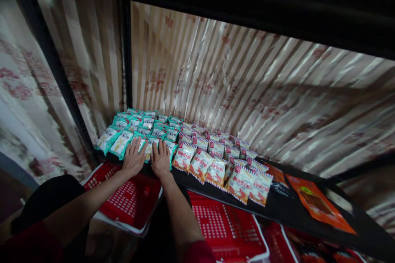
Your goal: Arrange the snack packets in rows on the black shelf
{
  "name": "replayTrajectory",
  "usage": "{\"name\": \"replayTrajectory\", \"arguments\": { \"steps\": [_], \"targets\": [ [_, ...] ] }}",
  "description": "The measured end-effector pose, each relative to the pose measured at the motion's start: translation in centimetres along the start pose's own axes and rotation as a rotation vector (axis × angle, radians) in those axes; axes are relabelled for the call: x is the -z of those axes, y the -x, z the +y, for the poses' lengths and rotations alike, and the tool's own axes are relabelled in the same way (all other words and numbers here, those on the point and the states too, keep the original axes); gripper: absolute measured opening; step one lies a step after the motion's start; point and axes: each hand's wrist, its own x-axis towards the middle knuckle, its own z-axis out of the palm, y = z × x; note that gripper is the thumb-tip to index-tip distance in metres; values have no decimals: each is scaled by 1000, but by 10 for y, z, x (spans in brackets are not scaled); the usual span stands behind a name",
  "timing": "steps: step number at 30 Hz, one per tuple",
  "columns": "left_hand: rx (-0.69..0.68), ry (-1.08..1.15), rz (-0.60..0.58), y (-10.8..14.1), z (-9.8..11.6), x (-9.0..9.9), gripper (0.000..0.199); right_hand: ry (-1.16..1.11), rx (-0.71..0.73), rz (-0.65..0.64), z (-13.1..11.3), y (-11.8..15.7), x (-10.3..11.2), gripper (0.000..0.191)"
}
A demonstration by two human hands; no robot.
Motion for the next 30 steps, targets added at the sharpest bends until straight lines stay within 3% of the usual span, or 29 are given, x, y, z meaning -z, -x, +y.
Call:
{"name": "replayTrajectory", "arguments": {
  "steps": [9,15,30],
  "targets": [
    [-70,-9,12,-6,2,9,53,-86,-85,102,10,-17,5,47],
    [-46,9,26,-5,0,14,52,-158,-93,147,15,-32,5,48],
    [-25,109,1,-5,-19,9,52,-301,-120,178,5,-45,-9,50]
  ]
}}
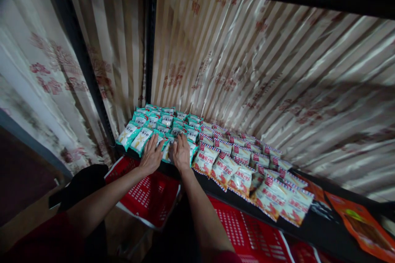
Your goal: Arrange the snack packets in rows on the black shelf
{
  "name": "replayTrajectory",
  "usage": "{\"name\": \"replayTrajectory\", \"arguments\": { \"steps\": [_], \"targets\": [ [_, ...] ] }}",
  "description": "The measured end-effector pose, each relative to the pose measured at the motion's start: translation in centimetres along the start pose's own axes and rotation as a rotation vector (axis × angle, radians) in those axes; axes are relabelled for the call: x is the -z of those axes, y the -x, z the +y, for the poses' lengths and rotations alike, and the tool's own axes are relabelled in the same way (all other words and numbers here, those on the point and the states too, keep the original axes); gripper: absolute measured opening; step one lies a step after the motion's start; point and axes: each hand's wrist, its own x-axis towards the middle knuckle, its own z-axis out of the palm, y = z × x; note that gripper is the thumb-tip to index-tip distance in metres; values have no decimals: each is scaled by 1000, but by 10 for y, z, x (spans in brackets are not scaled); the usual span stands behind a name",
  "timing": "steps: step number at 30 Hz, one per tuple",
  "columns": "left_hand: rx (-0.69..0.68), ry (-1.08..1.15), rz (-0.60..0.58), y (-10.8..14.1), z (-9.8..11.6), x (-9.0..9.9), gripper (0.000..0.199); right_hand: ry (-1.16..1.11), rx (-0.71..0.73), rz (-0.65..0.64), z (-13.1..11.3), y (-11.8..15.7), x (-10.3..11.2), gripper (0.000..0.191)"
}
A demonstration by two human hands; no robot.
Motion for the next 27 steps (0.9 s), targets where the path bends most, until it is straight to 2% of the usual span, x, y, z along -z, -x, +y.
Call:
{"name": "replayTrajectory", "arguments": {
  "steps": [7,11,18,23,27],
  "targets": [
    [10,5,-1,-6,-12,3,49,-30,-36,21,-6,-5,-8,50],
    [-17,26,-13,-16,-10,6,49,-21,-23,-7,-2,-11,-6,49],
    [-100,76,-4,-42,18,4,44,-3,21,-16,6,-29,-2,45],
    [-76,99,-83,-65,40,-15,45,12,49,-28,17,-38,2,43],
    [-43,89,-62,-82,51,-28,47,23,76,-55,35,-45,4,39]
  ]
}}
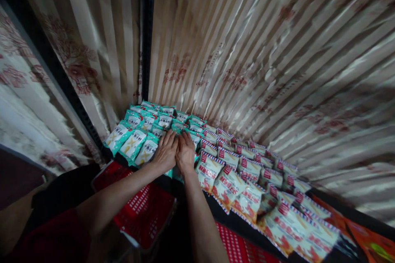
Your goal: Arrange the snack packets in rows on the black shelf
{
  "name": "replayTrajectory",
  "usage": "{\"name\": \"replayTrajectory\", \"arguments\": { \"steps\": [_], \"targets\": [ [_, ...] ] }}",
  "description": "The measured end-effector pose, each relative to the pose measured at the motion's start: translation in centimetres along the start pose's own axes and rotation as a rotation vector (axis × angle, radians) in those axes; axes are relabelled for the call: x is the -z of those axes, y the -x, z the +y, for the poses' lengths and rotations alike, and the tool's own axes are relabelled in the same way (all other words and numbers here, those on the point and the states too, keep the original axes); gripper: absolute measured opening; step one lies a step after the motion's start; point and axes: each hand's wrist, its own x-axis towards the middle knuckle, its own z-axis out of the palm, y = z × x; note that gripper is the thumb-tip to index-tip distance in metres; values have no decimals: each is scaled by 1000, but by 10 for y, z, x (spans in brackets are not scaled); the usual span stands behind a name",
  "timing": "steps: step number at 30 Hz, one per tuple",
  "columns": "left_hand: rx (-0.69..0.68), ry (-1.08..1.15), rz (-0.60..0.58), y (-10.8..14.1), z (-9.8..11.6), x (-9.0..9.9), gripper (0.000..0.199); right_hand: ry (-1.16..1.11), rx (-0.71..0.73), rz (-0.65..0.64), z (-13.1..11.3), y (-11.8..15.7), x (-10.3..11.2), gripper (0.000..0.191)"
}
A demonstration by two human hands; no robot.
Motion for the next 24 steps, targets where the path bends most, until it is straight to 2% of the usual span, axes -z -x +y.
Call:
{"name": "replayTrajectory", "arguments": {
  "steps": [2,6,12,18,24],
  "targets": [
    [-6,-33,7,-5,3,-3,49,-9,20,1,10,-1,-1,39],
    [-13,-108,-52,-11,9,-5,51,-20,68,-21,24,-1,-2,40],
    [-15,-180,-75,-14,11,-6,51,17,162,-6,29,-6,4,43],
    [-51,-228,-93,-14,4,-10,49,2,156,-33,31,-7,1,42],
    [-70,-261,-139,-19,4,0,49,-23,105,-11,30,-9,3,42]
  ]
}}
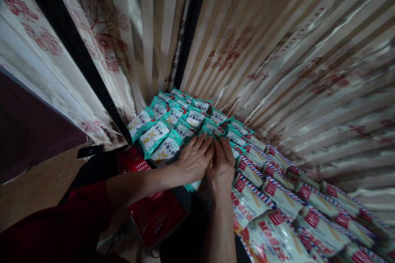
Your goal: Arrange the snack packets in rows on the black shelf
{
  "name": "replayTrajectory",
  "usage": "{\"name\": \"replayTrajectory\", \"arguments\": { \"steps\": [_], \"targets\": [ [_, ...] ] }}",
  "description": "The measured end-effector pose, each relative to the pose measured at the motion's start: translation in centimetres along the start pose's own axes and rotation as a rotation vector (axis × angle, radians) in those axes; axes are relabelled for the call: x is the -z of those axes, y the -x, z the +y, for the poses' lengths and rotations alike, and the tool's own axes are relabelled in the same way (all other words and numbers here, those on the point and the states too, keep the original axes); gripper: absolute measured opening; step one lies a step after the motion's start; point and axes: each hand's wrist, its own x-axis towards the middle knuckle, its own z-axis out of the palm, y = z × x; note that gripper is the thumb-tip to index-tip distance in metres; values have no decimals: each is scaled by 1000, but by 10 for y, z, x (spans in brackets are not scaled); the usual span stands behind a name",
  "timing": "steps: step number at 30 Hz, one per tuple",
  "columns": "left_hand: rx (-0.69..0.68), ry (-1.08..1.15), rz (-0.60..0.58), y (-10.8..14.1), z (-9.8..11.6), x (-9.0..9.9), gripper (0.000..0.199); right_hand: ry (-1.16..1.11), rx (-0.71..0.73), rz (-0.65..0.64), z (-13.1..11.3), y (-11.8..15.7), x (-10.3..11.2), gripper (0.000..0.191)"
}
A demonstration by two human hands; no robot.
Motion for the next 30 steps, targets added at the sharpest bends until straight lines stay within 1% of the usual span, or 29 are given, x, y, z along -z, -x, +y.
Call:
{"name": "replayTrajectory", "arguments": {
  "steps": [5,7,12,16,19,23,27,30],
  "targets": [
    [-16,-10,-57,-4,-4,5,47,-58,16,-25,-2,-4,-3,39],
    [-27,-4,-60,-5,-6,5,45,-69,14,-29,-3,-4,-4,38],
    [-21,-3,-67,-6,-8,7,47,-14,-34,15,-8,-3,0,37],
    [-32,46,-88,-5,-8,5,48,46,5,29,-8,-1,0,35],
    [-40,60,-73,-5,-11,5,46,41,42,54,-10,-2,0,33],
    [-19,62,-22,-6,-15,7,48,73,-42,126,-17,-5,1,33],
    [2,57,-73,-6,-16,2,48,117,-17,59,-20,-6,0,35],
    [-1,33,-87,-6,-16,-2,48,133,-25,51,-20,-6,-1,36]
  ]
}}
